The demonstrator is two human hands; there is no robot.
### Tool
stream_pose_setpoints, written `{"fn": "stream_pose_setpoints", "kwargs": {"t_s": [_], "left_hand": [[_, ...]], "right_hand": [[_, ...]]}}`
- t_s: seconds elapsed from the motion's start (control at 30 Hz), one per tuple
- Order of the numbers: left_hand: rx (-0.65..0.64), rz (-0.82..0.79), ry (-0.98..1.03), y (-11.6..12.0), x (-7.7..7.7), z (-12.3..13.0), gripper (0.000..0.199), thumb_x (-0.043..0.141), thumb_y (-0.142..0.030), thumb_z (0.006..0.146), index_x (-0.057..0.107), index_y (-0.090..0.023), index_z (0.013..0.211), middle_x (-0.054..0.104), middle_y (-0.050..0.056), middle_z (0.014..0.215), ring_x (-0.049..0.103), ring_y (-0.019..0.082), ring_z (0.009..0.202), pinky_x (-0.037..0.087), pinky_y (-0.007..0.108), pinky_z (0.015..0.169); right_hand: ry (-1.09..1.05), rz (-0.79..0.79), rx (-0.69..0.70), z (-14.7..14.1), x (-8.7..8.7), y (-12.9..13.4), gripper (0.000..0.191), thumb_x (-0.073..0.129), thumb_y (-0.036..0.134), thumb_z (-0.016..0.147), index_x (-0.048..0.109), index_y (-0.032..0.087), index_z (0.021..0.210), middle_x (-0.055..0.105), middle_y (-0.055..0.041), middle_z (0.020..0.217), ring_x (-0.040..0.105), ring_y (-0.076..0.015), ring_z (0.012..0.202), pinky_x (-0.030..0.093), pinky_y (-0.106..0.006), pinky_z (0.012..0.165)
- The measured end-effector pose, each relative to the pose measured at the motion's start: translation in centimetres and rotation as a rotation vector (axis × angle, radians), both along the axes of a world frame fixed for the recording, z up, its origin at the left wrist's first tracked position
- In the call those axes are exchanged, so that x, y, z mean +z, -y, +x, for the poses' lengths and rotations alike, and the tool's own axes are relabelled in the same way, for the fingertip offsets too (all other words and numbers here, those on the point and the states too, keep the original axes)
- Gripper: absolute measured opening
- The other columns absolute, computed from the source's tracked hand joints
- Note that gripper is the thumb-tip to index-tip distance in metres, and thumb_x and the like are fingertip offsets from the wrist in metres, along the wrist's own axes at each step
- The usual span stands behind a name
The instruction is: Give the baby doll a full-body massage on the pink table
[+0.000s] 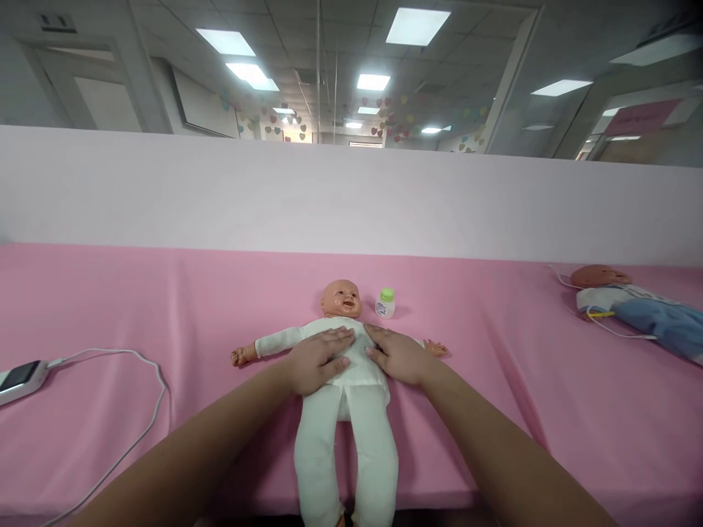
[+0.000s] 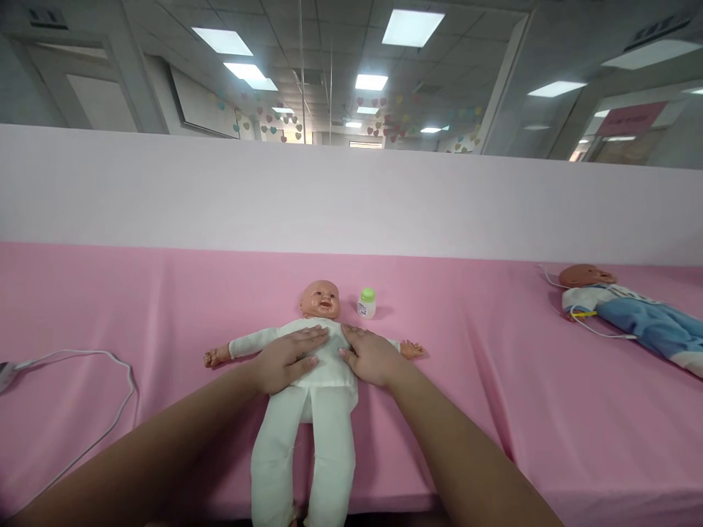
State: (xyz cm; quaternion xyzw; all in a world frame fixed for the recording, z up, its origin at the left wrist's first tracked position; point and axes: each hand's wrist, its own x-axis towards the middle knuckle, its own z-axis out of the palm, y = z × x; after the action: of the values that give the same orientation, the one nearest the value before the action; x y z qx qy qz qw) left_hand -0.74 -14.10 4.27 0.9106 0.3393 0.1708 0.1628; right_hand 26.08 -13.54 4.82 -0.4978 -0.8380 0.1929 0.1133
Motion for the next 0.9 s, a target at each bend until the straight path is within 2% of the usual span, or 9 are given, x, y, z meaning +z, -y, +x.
{"fn": "stream_pose_setpoints", "kwargs": {"t_s": [0.1, 0.23, 0.33, 0.43, 0.53, 0.7, 0.9], "left_hand": [[0.067, 0.031, 0.014, -1.0, -0.3, 0.1, 0.063, 0.038, -0.052, 0.108, 0.046, -0.016, 0.16, 0.045, 0.01, 0.164, 0.037, 0.026, 0.156, 0.027, 0.046, 0.13], [0.173, 0.079, 0.052, -1.7, -1.1, -0.6, 0.06, 0.036, -0.049, 0.108, 0.052, -0.016, 0.156, 0.05, 0.007, 0.162, 0.041, 0.024, 0.153, 0.029, 0.042, 0.13], [0.329, 0.107, 0.042, -2.2, -1.8, -1.9, 0.06, 0.035, -0.047, 0.107, 0.056, -0.014, 0.152, 0.055, 0.009, 0.157, 0.05, 0.026, 0.147, 0.036, 0.043, 0.126], [0.458, 0.117, -0.035, -2.6, -2.0, -2.9, 0.06, 0.035, -0.046, 0.106, 0.06, -0.012, 0.149, 0.063, 0.012, 0.15, 0.059, 0.031, 0.138, 0.043, 0.047, 0.119], [0.483, 0.141, -0.099, -2.7, -1.9, -3.1, 0.059, 0.032, -0.045, 0.106, 0.062, -0.013, 0.147, 0.065, 0.011, 0.147, 0.06, 0.031, 0.136, 0.042, 0.047, 0.119], [0.459, 0.148, -0.175, -2.4, -1.6, -3.8, 0.057, 0.028, -0.039, 0.107, 0.058, -0.016, 0.149, 0.064, 0.012, 0.148, 0.061, 0.027, 0.136, 0.031, 0.048, 0.127], [0.515, 0.124, -0.254, -0.2, -1.0, -8.9, 0.056, 0.043, -0.035, 0.099, 0.058, -0.022, 0.151, 0.054, 0.013, 0.158, 0.05, 0.035, 0.146, 0.03, 0.056, 0.124]], "right_hand": [[-0.004, 0.004, 0.005, 0.0, 0.1, 0.1, 0.067, 0.044, 0.048, 0.105, 0.036, 0.019, 0.165, 0.041, -0.0102, 0.167, 0.044, -0.0309, 0.151, 0.036, -0.046, 0.121], [-0.031, 0.006, 0.011, -0.1, 0.6, 0.5, 0.061, 0.044, 0.049, 0.105, 0.044, 0.024, 0.16, 0.049, -0.01, 0.162, 0.052, -0.0329, 0.143, 0.042, -0.047, 0.114], [-0.054, -0.005, 0.007, -0.1, 0.9, 0.8, 0.056, 0.047, 0.05, 0.104, 0.051, 0.025, 0.154, 0.059, -0.0095, 0.153, 0.059, -0.0337, 0.135, 0.045, -0.046, 0.109], [-0.072, -0.012, -0.003, 0.0, 1.1, 0.9, 0.056, 0.051, 0.049, 0.103, 0.053, 0.025, 0.153, 0.061, -0.0101, 0.151, 0.06, -0.0347, 0.133, 0.045, -0.046, 0.108], [-0.092, -0.029, 0.018, 0.5, 1.5, 1.1, 0.053, 0.052, 0.047, 0.102, 0.055, 0.028, 0.151, 0.066, -0.0083, 0.145, 0.063, -0.0344, 0.129, 0.047, -0.046, 0.106], [-0.135, -0.007, 0.019, 1.4, 2.3, 2.0, 0.047, 0.051, 0.045, 0.102, 0.062, 0.03, 0.146, 0.07, -0.0065, 0.139, 0.065, -0.0329, 0.124, 0.048, -0.045, 0.104], [-0.168, -0.024, -0.126, 4.1, 2.5, 3.3, 0.039, 0.053, 0.045, 0.099, 0.074, 0.032, 0.129, 0.077, -0.0052, 0.125, 0.069, -0.0331, 0.112, 0.05, -0.043, 0.094]]}}
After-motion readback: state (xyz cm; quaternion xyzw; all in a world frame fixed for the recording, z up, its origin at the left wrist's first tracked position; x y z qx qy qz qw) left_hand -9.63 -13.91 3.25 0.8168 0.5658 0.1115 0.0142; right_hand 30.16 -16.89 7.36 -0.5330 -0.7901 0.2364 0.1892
